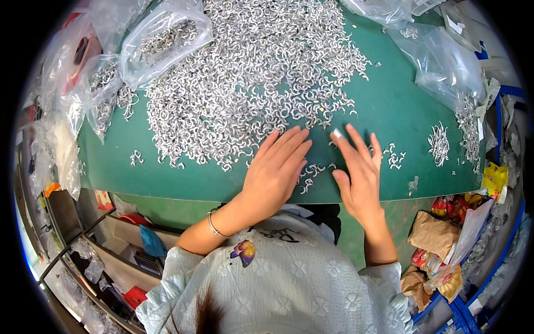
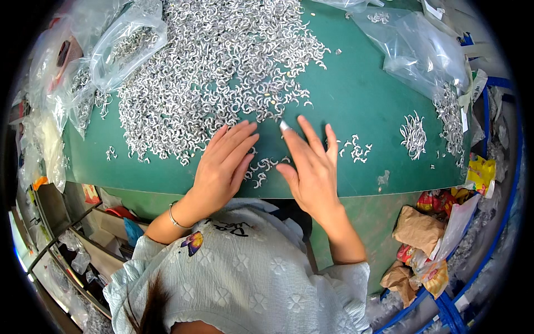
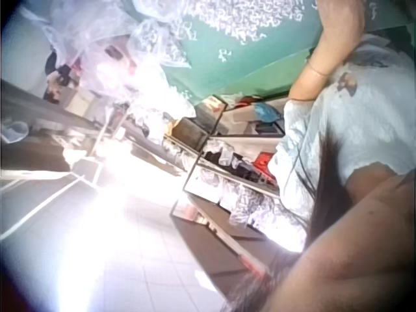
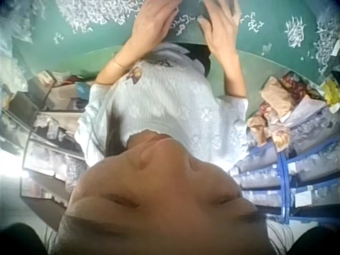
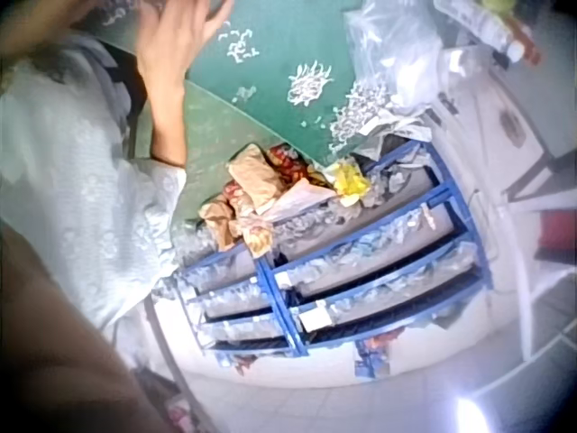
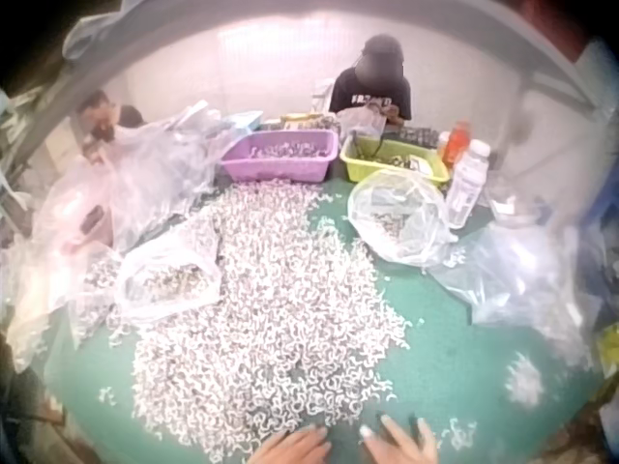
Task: The person sorts small crescent-shaped metal parts by hand on a green workbench, separating them from a large pile and grouping them on the surface.
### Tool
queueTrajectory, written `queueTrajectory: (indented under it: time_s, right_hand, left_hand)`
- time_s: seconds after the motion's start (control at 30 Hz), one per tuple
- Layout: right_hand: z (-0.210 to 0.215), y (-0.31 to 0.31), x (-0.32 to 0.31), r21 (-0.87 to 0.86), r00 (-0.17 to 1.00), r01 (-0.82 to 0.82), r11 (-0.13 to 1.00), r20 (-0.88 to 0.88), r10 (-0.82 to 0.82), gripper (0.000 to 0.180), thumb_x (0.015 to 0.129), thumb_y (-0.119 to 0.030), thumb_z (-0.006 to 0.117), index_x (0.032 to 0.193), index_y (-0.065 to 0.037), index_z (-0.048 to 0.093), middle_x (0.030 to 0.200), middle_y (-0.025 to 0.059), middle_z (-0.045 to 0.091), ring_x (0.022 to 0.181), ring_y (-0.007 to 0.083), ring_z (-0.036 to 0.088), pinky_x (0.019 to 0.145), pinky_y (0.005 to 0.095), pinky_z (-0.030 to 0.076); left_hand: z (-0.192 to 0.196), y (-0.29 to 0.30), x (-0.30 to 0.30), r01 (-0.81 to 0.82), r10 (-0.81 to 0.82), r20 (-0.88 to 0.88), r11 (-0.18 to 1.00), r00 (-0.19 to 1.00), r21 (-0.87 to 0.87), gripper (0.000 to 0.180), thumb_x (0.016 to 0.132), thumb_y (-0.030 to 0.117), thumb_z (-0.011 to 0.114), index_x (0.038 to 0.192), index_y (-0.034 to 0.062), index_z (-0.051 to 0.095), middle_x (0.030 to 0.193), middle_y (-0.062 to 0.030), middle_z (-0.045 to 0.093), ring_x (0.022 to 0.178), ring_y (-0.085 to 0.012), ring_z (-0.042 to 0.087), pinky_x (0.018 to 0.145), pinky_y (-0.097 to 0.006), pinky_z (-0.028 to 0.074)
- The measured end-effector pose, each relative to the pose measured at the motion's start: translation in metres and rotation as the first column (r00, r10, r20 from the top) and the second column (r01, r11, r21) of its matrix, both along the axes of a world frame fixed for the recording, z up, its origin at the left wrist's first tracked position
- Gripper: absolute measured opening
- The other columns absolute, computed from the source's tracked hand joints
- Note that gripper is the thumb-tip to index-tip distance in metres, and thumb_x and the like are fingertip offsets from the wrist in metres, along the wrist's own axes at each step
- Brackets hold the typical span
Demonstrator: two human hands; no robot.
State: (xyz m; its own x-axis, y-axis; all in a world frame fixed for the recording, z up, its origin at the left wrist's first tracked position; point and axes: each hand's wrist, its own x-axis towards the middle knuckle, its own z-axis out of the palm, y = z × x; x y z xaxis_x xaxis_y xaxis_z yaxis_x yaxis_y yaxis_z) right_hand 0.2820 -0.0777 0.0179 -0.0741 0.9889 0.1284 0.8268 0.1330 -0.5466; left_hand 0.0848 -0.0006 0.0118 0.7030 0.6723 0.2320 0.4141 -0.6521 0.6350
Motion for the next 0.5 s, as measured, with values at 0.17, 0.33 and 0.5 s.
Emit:
queueTrajectory:
  time_s: [0.17, 0.33, 0.5]
  right_hand:
    - [-0.004, 0.017, -0.009, 0.008, 0.998, 0.052, 0.999, -0.044, -0.051, 0.057, 0.085, -0.022, 0.068, 0.134, 0.001, 0.049, 0.131, 0.0133, 0.059, 0.137, 0.0347, 0.04, 0.111, 0.0606, 0.02]
    - [-0.003, -0.001, -0.002, 0.001, 0.996, 0.041, 0.999, -0.074, -0.04, 0.055, 0.085, -0.02, 0.069, 0.133, 0.0, 0.051, 0.13, 0.0132, 0.06, 0.136, 0.0347, 0.042, 0.111, 0.0601, 0.019]
    - [-0.004, -0.006, -0.006, -0.029, 0.997, 0.022, 0.999, -0.068, -0.024, 0.052, 0.086, -0.02, 0.067, 0.131, 0.001, 0.052, 0.129, 0.0126, 0.06, 0.135, 0.0351, 0.043, 0.111, 0.0602, 0.019]
  left_hand:
    - [-0.003, 0.0, 0.019, 0.008, -0.004, -0.118, 0.999, 0.993, 0.033, 0.039, 0.084, 0.003, 0.065, 0.122, -0.0041, 0.057, 0.139, -0.0165, 0.05, 0.129, -0.0324, 0.048, 0.11, -0.049, 0.034]
    - [0.004, -0.007, -0.001, 0.066, -0.069, -0.034, 0.995, 0.997, -0.078, 0.035, 0.083, 0.002, 0.066, 0.118, -0.0031, 0.06, 0.13, -0.0154, 0.057, 0.124, -0.0319, 0.053, 0.11, -0.051, 0.034]
    - [0.004, -0.008, 0.001, 0.047, -0.047, -0.02, 0.998, 0.999, -0.037, 0.031, 0.083, 0.001, 0.064, 0.113, -0.0023, 0.063, 0.126, -0.0146, 0.059, 0.123, -0.0314, 0.054, 0.109, -0.052, 0.034]
